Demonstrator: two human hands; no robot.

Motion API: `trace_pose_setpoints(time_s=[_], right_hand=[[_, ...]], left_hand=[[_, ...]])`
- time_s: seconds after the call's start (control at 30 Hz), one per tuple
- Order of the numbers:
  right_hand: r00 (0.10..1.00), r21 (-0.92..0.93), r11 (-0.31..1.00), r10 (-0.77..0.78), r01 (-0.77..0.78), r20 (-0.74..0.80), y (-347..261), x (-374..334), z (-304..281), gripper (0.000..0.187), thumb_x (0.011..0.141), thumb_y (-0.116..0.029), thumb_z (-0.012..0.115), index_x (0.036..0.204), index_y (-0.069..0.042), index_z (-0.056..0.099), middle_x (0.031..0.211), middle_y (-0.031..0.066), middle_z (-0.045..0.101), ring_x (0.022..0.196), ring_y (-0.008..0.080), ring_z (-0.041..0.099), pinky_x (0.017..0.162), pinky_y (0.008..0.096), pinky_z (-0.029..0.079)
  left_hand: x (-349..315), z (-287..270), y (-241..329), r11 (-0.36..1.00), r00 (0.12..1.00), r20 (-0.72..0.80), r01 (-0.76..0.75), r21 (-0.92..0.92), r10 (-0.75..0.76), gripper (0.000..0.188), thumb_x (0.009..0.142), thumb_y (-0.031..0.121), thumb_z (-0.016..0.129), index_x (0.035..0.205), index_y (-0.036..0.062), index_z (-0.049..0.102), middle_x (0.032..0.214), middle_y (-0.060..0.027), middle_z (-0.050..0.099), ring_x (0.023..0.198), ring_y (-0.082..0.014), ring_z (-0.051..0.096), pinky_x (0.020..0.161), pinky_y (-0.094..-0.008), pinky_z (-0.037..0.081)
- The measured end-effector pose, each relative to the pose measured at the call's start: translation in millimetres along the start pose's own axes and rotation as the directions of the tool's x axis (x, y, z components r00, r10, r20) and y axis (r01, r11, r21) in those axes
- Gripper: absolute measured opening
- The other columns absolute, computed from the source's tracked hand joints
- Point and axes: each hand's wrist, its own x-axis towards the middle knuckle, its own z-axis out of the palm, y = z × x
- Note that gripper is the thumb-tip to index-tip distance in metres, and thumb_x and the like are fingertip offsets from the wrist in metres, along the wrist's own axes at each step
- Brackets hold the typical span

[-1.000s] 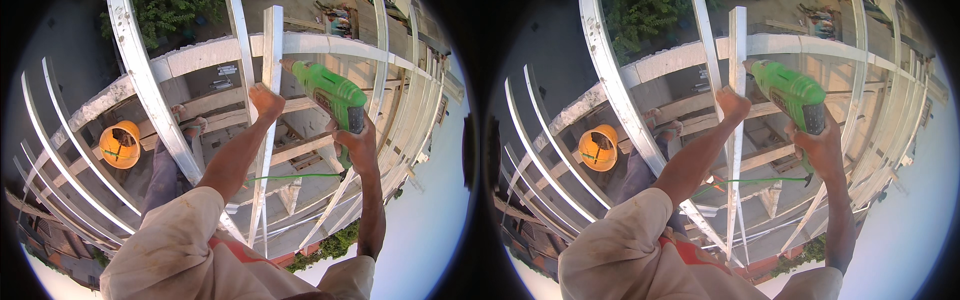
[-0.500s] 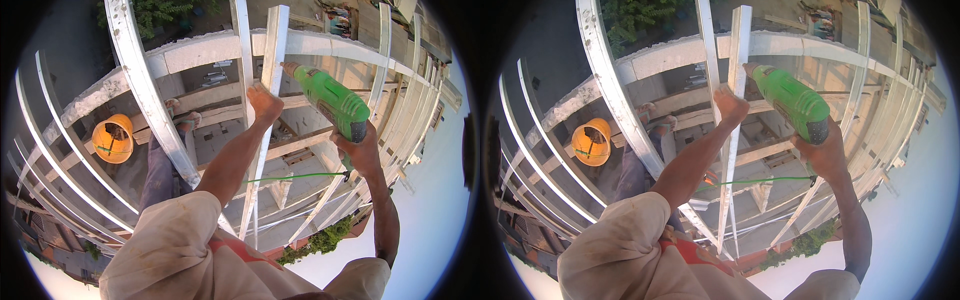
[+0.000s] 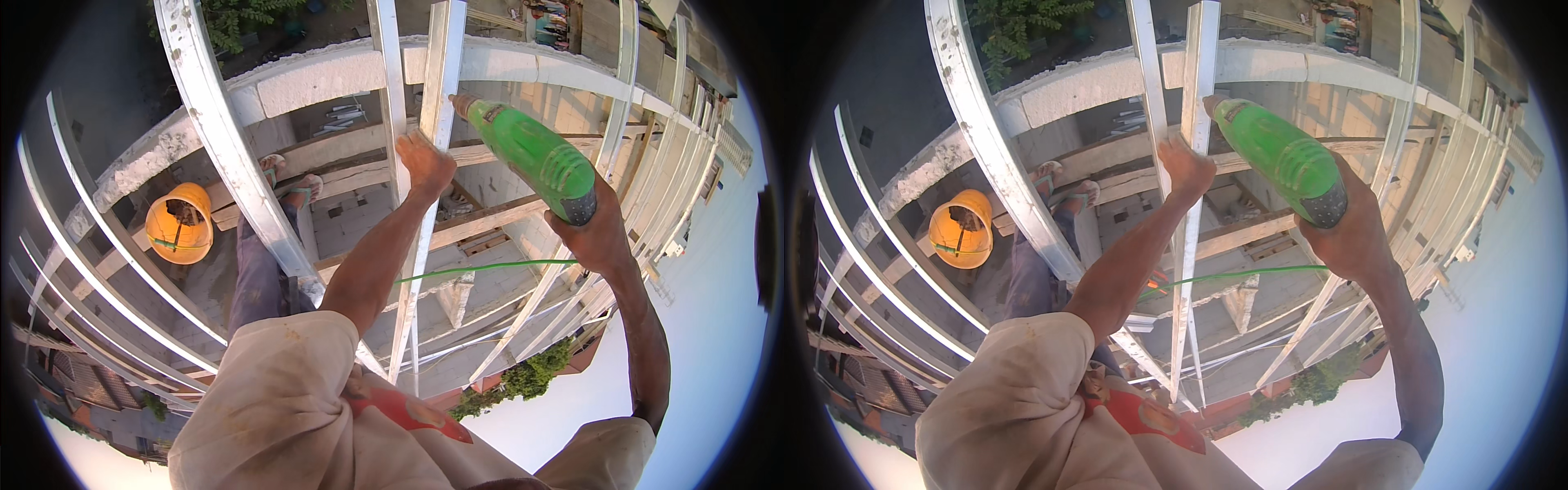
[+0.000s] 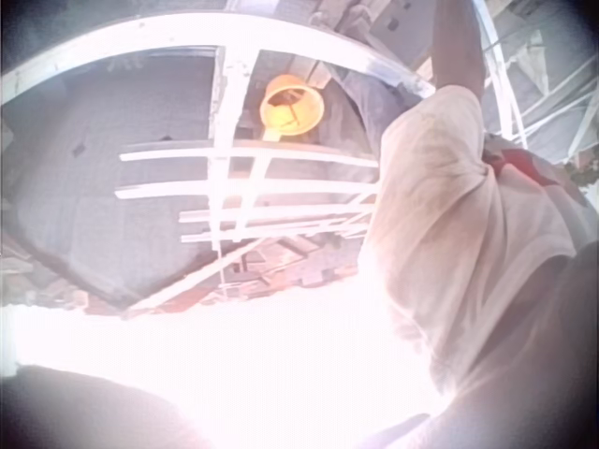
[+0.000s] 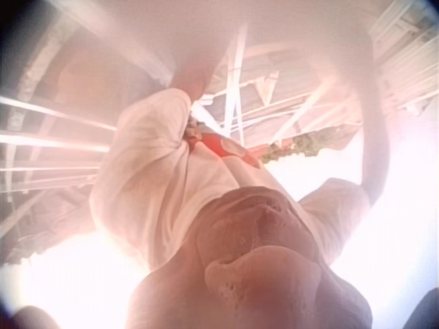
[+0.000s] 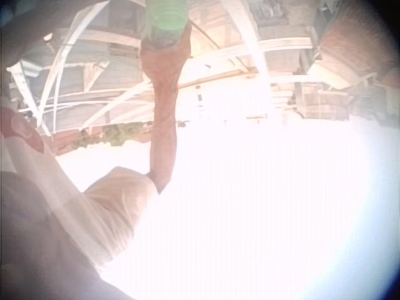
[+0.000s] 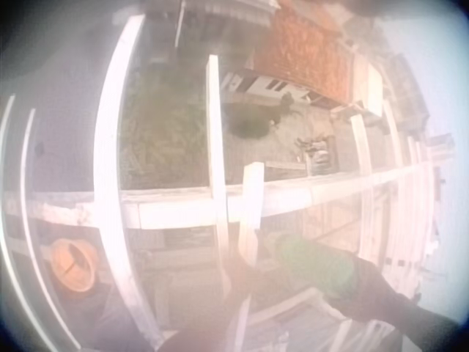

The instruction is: The person uses a green corded drill to fasten metal beams to a roof frame. They repeatedly pick up screws, align the beams, and drive screws into the structure while standing on the roof.

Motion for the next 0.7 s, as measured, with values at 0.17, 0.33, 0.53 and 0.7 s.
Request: trace_pose_setpoints(time_s=[0.17, 0.33, 0.53, 0.7], right_hand=[[0.998, -0.046, 0.998, 0.034, -0.031, 0.058, -8.0, 16.4, -11.6, 0.071, 0.083, 0.001, 0.077, 0.150, -0.004, 0.055, 0.122, 0.0198, 0.074, 0.115, 0.0344, 0.072, 0.103, 0.0404, 0.054], [0.999, -0.056, 0.998, 0.011, -0.009, 0.041, -12.9, 10.0, -8.0, 0.075, 0.080, 0.002, 0.080, 0.150, -0.004, 0.055, 0.124, 0.0197, 0.074, 0.118, 0.0322, 0.072, 0.104, 0.0413, 0.054], [0.998, -0.051, 0.999, -0.010, 0.013, 0.055, -16.9, 7.1, 1.3, 0.081, 0.079, 0.006, 0.081, 0.154, -0.006, 0.052, 0.133, 0.0211, 0.071, 0.129, 0.0325, 0.069, 0.109, 0.0433, 0.053], [0.998, -0.088, 0.996, -0.004, 0.010, 0.068, -14.3, 8.5, -1.3, 0.082, 0.080, 0.007, 0.080, 0.156, -0.007, 0.052, 0.135, 0.0205, 0.071, 0.129, 0.0337, 0.068, 0.110, 0.0448, 0.053]], left_hand=[[4.9, 4.0, -6.8, 1.000, 0.997, -0.079, 0.009, -0.002, -0.009, 0.066, 0.075, 0.005, 0.070, 0.132, -0.0162, 0.045, 0.131, -0.0385, 0.046, 0.128, -0.0540, 0.042, 0.113, -0.0666, 0.030], [0.1, 3.9, -5.2, 0.996, 0.999, -0.034, -0.001, -0.088, -0.002, 0.066, 0.075, 0.003, 0.069, 0.133, -0.0160, 0.044, 0.129, -0.0392, 0.045, 0.127, -0.0558, 0.041, 0.112, -0.0684, 0.030], [-1.6, -6.0, 3.7, 0.990, 0.999, -0.020, 0.038, -0.134, -0.041, 0.056, 0.073, -0.002, 0.066, 0.124, -0.0147, 0.048, 0.122, -0.0371, 0.048, 0.121, -0.0538, 0.043, 0.107, -0.0663, 0.034], [2.6, 0.4, -0.1, 0.992, 0.996, -0.086, -0.017, -0.127, 0.006, 0.050, 0.071, -0.003, 0.065, 0.117, -0.0146, 0.051, 0.120, -0.0355, 0.049, 0.118, -0.0518, 0.045, 0.103, -0.0643, 0.036]])
